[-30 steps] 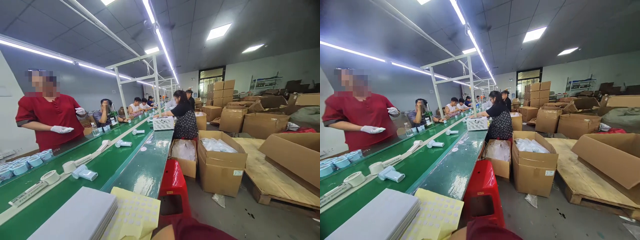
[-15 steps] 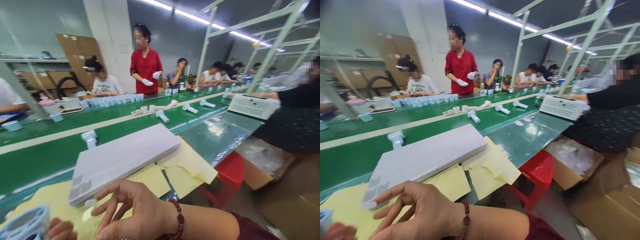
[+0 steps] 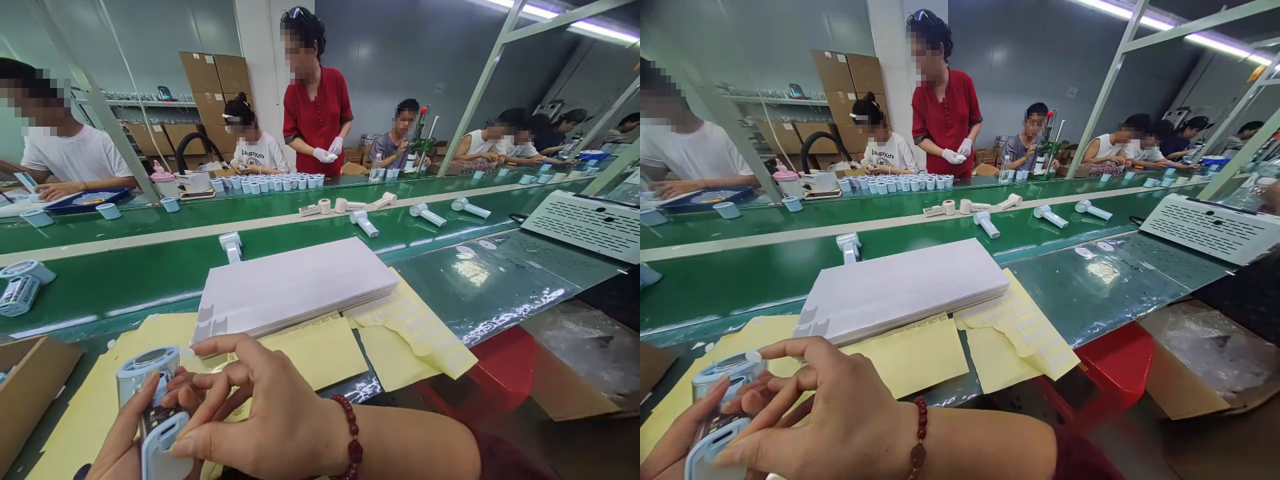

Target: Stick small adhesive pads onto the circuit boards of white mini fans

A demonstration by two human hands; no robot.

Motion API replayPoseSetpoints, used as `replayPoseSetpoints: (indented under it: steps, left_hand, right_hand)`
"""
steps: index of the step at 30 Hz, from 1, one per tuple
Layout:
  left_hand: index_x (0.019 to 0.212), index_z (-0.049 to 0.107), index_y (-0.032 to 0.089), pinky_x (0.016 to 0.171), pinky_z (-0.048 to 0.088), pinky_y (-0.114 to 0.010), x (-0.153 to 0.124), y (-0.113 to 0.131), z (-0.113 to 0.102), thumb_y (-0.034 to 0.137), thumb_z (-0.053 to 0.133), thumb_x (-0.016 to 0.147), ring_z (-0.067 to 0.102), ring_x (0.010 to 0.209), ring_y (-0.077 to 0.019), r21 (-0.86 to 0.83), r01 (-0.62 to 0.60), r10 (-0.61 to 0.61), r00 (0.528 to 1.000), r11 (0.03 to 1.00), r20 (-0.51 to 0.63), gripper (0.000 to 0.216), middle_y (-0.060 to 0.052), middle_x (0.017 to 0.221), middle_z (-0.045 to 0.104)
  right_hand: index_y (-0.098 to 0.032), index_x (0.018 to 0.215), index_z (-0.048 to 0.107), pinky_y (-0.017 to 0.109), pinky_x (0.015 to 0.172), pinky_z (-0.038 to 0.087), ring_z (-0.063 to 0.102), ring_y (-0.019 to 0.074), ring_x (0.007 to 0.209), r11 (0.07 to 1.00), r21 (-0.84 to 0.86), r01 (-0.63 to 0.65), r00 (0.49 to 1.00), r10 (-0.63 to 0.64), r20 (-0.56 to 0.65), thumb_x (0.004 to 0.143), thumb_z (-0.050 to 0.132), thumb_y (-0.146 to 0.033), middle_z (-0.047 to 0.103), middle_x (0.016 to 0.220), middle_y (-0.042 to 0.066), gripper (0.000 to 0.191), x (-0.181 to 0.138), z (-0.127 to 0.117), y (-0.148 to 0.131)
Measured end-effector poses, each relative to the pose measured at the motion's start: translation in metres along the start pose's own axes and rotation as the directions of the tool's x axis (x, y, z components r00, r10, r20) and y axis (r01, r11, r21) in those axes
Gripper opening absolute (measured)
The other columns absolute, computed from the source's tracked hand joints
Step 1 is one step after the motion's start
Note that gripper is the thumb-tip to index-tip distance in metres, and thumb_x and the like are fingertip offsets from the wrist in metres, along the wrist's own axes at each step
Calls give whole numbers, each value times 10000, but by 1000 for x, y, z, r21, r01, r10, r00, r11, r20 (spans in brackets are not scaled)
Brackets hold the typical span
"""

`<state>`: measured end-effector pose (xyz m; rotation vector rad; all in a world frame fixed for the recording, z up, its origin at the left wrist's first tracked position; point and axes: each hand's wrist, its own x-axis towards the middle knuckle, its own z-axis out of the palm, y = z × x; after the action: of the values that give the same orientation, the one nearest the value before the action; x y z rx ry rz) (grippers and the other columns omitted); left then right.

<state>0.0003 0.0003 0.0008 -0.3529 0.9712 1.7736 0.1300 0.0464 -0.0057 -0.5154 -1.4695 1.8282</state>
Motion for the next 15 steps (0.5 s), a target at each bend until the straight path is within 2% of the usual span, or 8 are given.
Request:
replayPoseSetpoints:
  steps: [3, 6, 8, 12, 15]
  left_hand:
    - [988, 631, 181, 582, 572, -159, -2, -2, 3, 226, 559, 941, 615, 610, -97, 32, 5, -5, 1000, 999, -3, 96, -8, 768, 579]
    - [1066, 587, 233, 594, 618, -259, -5, -8, 8, 367, 691, 854, 608, 671, -157, 111, -44, 40, 998, 993, 45, 272, 1, 782, 545]
    - [1084, 581, 244, 614, 628, -286, -7, -12, 11, 409, 707, 833, 622, 704, -178, 115, -56, 50, 997, 992, 52, 326, -6, 793, 548]
    - [1069, 597, 246, 616, 630, -286, -8, -14, 12, 391, 710, 833, 642, 719, -188, 107, -65, 60, 997, 992, 51, 299, -11, 784, 566]
    - [1006, 620, 227, 588, 606, -227, -6, -12, 11, 281, 626, 893, 642, 666, -155, 80, -54, 52, 998, 995, 16, 126, -9, 743, 579]
  right_hand:
    - [-229, 1348, 585, 386, 1060, 527, 722, 239, 1095, 999, -47, -14, 1000, 13, -16, 605, 963, -391, 778, 876, 7, 849, 1, 1, 2]
    - [-232, 1349, 588, 375, 1037, 536, 735, 235, 1048, 995, -87, -57, 998, 54, -33, 590, 966, -380, 777, 863, 1, 861, 3, 1, 3]
    - [-235, 1345, 593, 379, 1029, 538, 738, 237, 1031, 992, -103, -79, 996, 75, -41, 584, 966, -381, 777, 870, 4, 861, 4, 0, 3]
    - [-256, 1343, 598, 408, 1035, 536, 727, 251, 1064, 990, -119, -72, 997, 68, -40, 604, 955, -383, 774, 910, 14, 830, 4, 0, 4]
    - [-274, 1331, 602, 425, 1045, 532, 727, 253, 1061, 991, -100, -91, 996, 89, -31, 600, 957, -394, 763, 896, 1, 821, 4, -1, 6]
